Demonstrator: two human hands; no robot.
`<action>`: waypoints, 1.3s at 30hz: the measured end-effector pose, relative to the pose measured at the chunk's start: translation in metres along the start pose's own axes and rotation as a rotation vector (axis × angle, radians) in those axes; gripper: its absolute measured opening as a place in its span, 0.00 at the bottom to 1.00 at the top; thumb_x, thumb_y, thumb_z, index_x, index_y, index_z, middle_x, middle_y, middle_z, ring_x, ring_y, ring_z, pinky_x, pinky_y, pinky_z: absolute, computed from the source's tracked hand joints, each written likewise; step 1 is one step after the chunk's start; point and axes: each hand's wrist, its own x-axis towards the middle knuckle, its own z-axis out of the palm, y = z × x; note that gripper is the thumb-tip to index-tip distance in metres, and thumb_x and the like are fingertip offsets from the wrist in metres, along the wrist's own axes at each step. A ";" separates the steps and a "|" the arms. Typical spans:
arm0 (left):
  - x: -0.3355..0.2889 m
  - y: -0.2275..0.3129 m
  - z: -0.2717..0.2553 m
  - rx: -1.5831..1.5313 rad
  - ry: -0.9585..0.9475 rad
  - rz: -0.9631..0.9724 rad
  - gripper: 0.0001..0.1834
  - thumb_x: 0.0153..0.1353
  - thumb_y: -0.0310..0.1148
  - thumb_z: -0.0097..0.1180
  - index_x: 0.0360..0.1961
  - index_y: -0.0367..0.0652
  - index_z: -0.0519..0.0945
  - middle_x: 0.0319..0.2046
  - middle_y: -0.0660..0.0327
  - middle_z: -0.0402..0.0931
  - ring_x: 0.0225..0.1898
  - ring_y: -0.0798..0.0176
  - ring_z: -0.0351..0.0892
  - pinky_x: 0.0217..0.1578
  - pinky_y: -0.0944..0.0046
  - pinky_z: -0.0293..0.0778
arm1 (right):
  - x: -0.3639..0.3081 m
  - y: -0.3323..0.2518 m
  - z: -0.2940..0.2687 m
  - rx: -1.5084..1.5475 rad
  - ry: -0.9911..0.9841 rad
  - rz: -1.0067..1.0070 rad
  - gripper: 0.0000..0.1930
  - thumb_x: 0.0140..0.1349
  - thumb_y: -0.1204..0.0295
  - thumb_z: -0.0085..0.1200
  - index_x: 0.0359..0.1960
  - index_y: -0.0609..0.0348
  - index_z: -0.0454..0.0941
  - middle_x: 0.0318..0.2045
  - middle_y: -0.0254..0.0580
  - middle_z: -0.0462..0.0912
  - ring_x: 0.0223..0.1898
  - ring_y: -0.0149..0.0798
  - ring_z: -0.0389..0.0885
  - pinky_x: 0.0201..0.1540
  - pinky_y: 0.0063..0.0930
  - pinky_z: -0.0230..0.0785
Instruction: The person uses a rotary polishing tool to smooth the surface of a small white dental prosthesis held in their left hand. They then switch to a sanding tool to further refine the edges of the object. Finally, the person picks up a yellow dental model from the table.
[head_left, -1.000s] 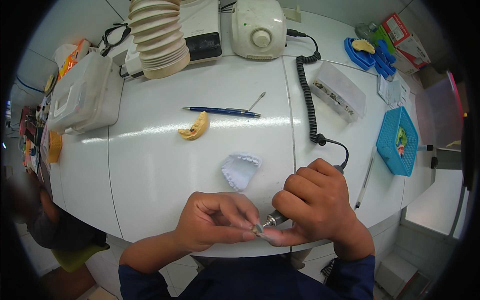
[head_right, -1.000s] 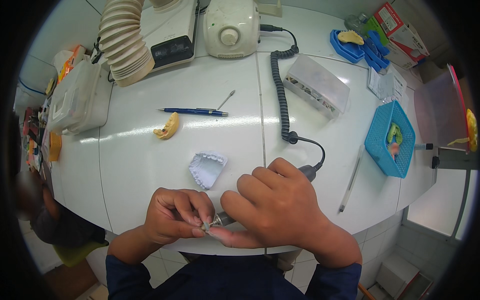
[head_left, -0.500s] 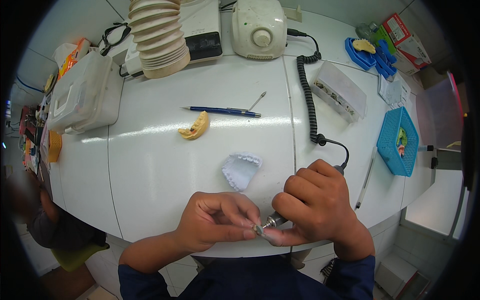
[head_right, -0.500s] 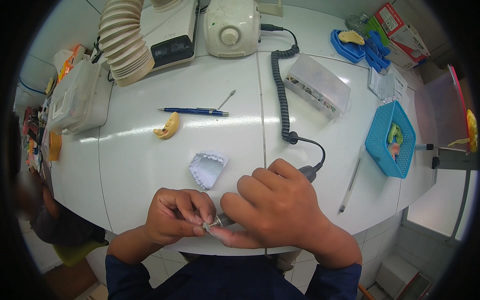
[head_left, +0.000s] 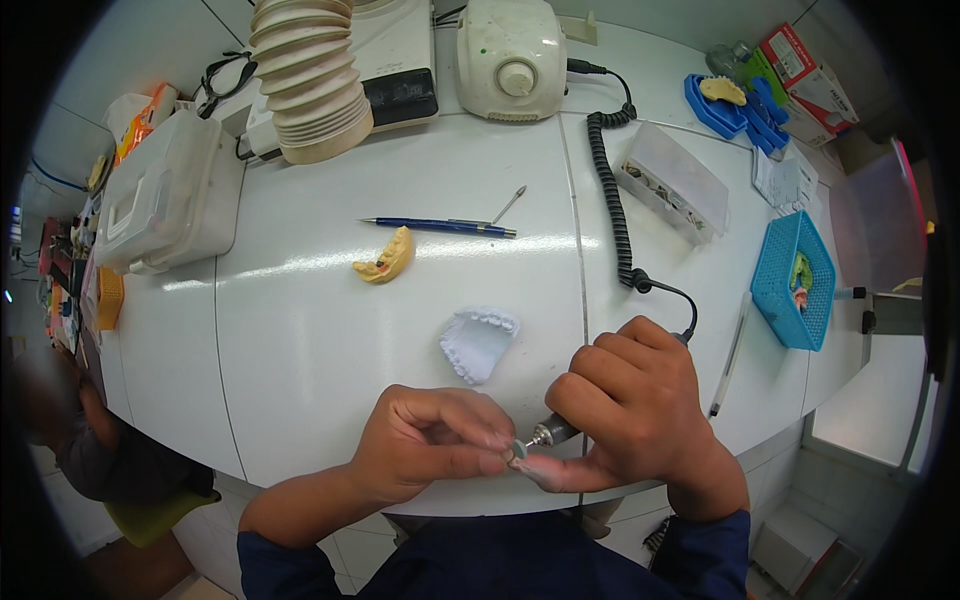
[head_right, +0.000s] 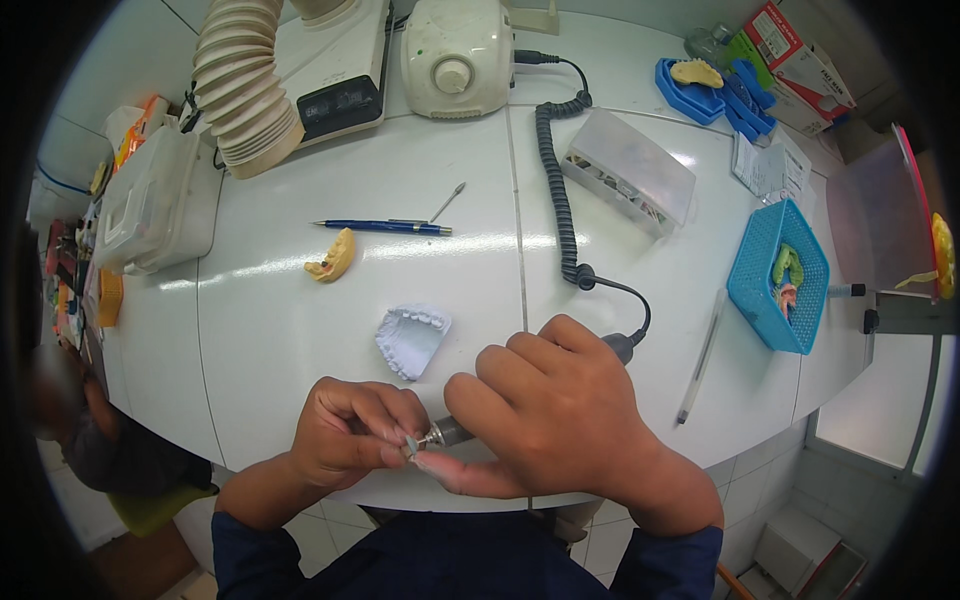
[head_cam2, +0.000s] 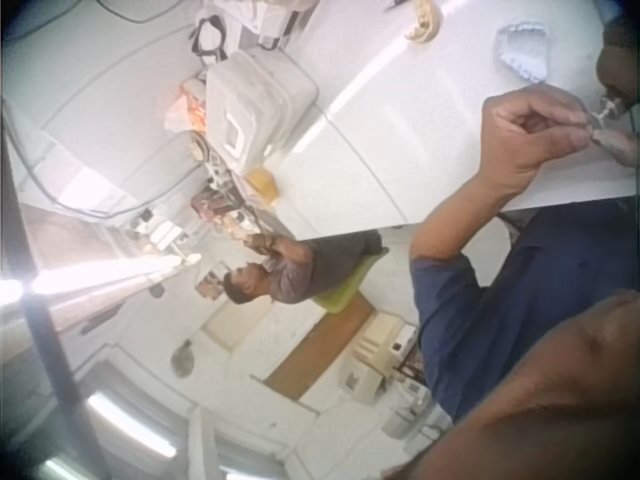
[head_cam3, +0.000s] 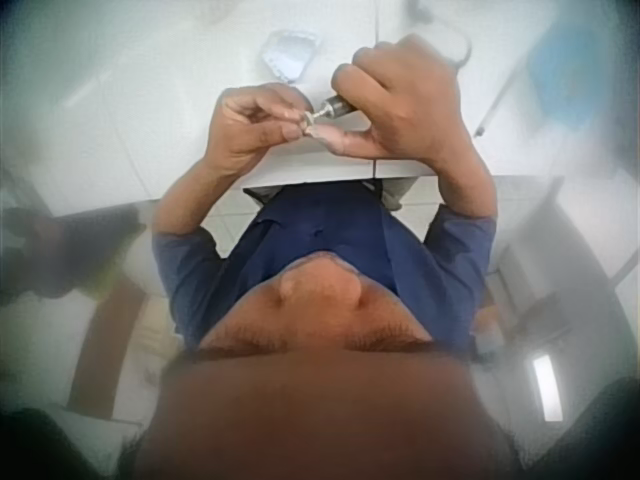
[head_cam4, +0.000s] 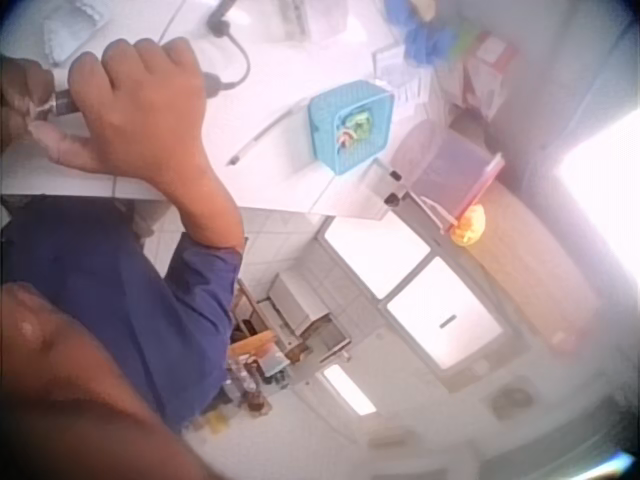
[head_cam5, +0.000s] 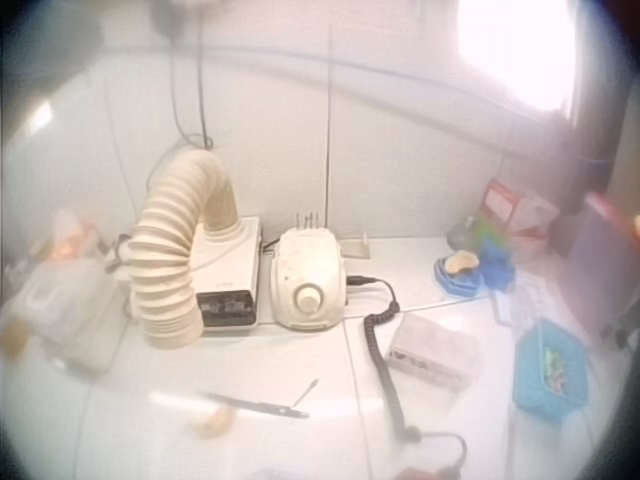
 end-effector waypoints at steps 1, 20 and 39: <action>0.000 0.000 0.001 -0.008 0.001 0.001 0.11 0.53 0.13 0.66 0.35 0.38 0.85 0.40 0.53 0.82 0.44 0.63 0.81 0.49 0.64 0.76 | 0.000 0.000 0.000 0.004 -0.008 0.002 0.22 0.49 0.49 0.67 0.21 0.50 0.70 0.18 0.31 0.62 0.18 0.33 0.66 0.25 0.28 0.54; 0.001 0.004 0.006 0.051 0.079 -0.048 0.11 0.50 0.10 0.64 0.28 0.39 0.81 0.36 0.49 0.81 0.42 0.58 0.80 0.46 0.57 0.76 | -0.002 0.000 0.003 0.001 -0.052 -0.008 0.21 0.49 0.50 0.66 0.21 0.49 0.71 0.17 0.30 0.62 0.18 0.33 0.67 0.25 0.28 0.55; 0.000 0.000 0.000 -0.002 0.027 -0.027 0.09 0.56 0.13 0.63 0.31 0.39 0.81 0.42 0.52 0.80 0.44 0.65 0.80 0.50 0.65 0.76 | -0.001 -0.001 0.004 -0.021 -0.029 0.011 0.20 0.47 0.51 0.67 0.20 0.49 0.71 0.17 0.30 0.63 0.18 0.32 0.67 0.25 0.28 0.54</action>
